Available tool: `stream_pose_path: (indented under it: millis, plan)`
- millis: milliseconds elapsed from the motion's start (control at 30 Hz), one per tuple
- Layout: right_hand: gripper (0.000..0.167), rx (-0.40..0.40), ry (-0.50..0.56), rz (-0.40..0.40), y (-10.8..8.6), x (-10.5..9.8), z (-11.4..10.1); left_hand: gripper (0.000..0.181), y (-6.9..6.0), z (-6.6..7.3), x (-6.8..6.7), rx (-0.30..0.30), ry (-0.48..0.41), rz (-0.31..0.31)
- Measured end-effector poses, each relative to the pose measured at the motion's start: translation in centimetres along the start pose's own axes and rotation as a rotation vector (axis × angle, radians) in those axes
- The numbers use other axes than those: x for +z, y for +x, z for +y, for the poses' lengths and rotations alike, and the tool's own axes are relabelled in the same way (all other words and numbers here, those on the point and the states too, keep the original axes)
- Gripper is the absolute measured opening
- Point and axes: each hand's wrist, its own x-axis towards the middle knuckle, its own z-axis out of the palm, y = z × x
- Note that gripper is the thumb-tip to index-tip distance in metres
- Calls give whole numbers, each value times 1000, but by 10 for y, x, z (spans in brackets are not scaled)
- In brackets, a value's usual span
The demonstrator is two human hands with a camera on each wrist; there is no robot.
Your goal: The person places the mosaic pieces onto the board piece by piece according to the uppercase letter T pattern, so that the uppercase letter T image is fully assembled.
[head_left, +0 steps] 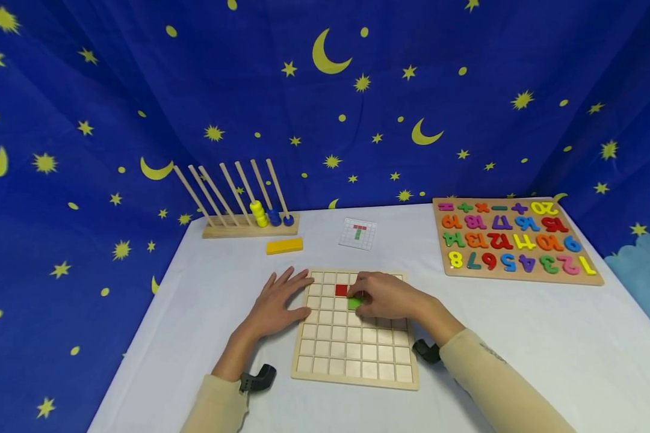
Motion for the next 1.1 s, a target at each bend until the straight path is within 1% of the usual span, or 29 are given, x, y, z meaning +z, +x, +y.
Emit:
stream_pose_path:
  millis: [167,333,700,833,933,1100]
  plan:
    - [30,19,37,17,-7,-5,4,65,0,0,1,-3,2,3]
    - [30,29,73,51,-19,-13,11,64,0,0,0,-5,7,8]
    - [28,57,218,82,-46,-22,30,66,-1,0,1,-15,8,2]
    - [28,63,219,96,-56,-24,37,65,-1,0,1,-25,8,-3]
    - [29,82,210,110,-64,-25,41,65,0,-1,1,-29,11,-8]
    - [31,151,199,106,-78,-26,47,65,0,-2,1,-30,7,-18]
